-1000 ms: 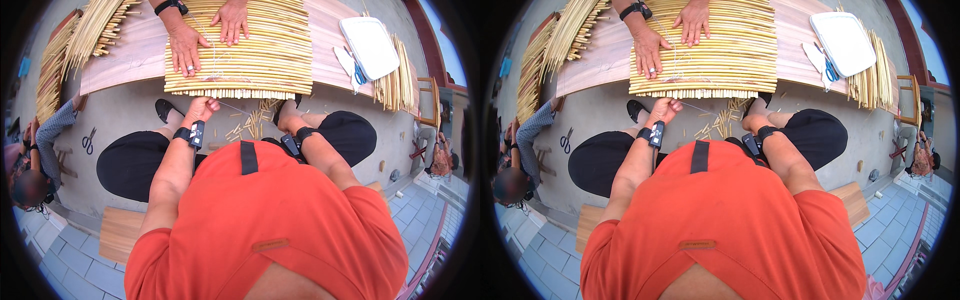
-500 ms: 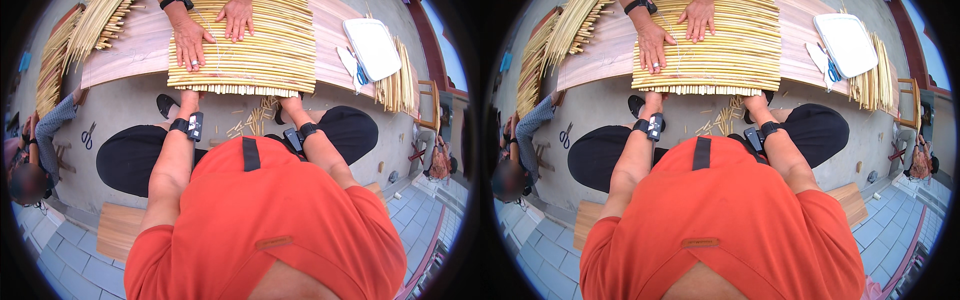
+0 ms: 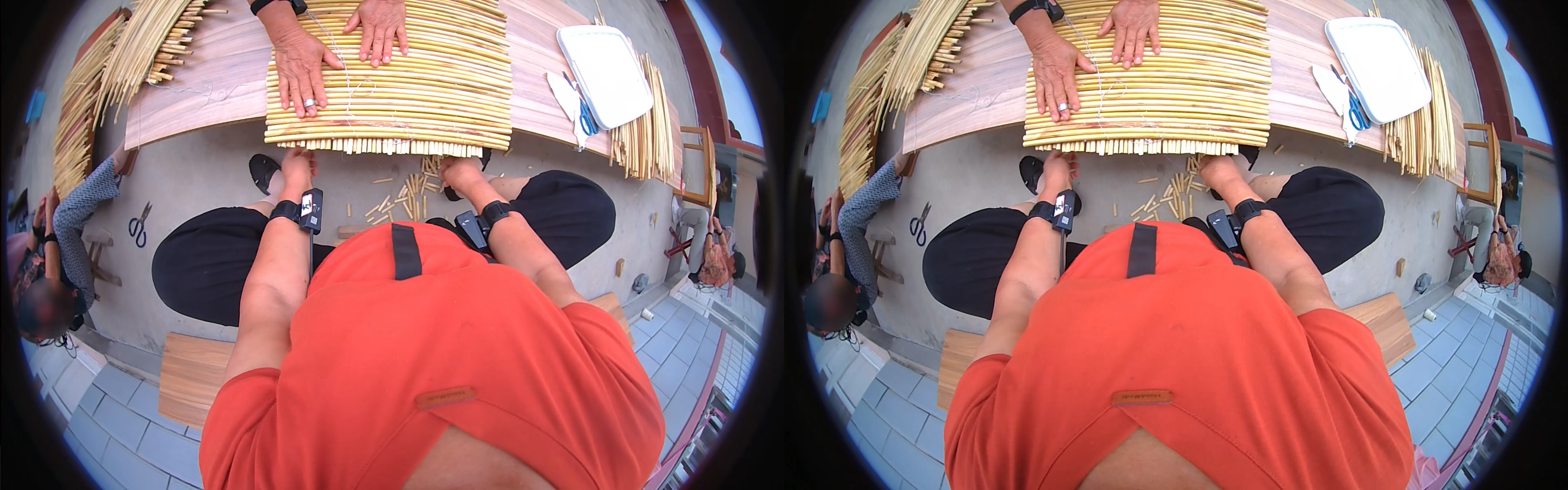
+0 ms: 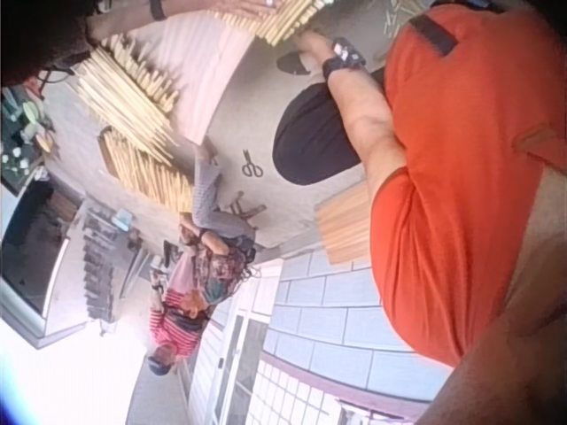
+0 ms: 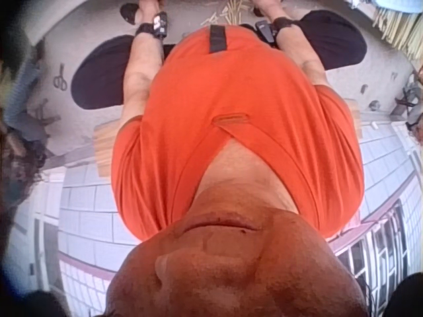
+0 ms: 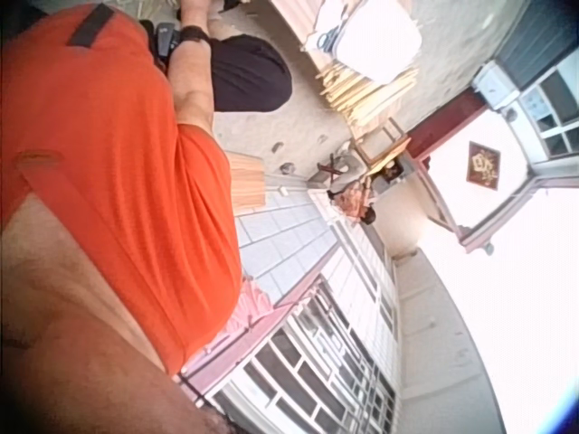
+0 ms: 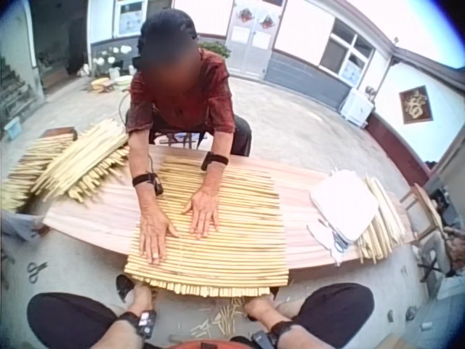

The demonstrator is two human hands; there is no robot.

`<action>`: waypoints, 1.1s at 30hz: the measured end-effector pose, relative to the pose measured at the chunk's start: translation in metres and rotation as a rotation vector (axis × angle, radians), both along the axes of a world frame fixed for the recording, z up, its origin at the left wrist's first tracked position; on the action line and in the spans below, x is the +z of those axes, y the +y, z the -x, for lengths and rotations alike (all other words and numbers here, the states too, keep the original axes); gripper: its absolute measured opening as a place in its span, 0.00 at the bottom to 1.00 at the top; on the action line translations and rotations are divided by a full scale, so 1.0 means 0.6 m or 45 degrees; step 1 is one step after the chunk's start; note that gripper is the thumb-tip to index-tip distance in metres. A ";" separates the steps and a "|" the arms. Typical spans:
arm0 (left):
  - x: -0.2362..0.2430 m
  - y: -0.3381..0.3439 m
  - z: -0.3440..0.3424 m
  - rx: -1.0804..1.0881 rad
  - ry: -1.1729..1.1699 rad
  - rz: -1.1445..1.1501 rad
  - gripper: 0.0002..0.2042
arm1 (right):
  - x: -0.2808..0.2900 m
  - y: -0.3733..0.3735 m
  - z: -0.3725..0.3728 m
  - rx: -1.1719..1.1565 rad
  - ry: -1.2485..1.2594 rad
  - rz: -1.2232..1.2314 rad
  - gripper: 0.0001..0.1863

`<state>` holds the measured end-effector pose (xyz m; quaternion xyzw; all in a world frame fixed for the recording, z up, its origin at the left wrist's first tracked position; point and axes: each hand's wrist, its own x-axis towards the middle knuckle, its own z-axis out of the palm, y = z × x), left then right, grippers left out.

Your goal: The person threads a thin string through narrow bamboo strips to weave a mat, using their hands to position the strips and pull the string tight.

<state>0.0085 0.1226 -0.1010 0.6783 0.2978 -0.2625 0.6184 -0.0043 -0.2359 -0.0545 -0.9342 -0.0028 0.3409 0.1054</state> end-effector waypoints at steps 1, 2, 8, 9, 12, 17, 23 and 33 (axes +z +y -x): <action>0.038 -0.023 -0.007 0.380 -0.057 0.157 0.06 | 0.010 -0.003 0.002 0.191 0.010 0.094 0.10; 0.064 -0.031 -0.007 0.775 -0.117 0.301 0.07 | 0.016 -0.001 0.004 0.398 0.018 0.176 0.08; 0.105 -0.066 -0.022 0.369 -0.255 1.142 0.15 | -0.031 -0.015 0.006 0.624 0.374 0.169 0.08; 0.104 -0.061 -0.012 0.271 -0.200 1.150 0.13 | -0.032 -0.015 0.004 0.625 0.373 0.170 0.08; 0.068 -0.033 -0.001 0.080 -0.064 1.272 0.09 | -0.025 -0.009 0.002 0.871 0.197 0.283 0.10; 0.013 0.007 -0.005 -0.066 0.083 0.283 0.07 | -0.009 -0.004 0.003 0.075 -0.350 0.101 0.14; -0.013 0.018 0.023 -0.247 0.068 -0.711 0.11 | -0.003 0.002 -0.009 0.114 -0.066 0.096 0.17; 0.040 -0.028 -0.011 0.092 -0.166 1.389 0.10 | -0.048 -0.016 -0.002 0.283 -0.577 0.016 0.11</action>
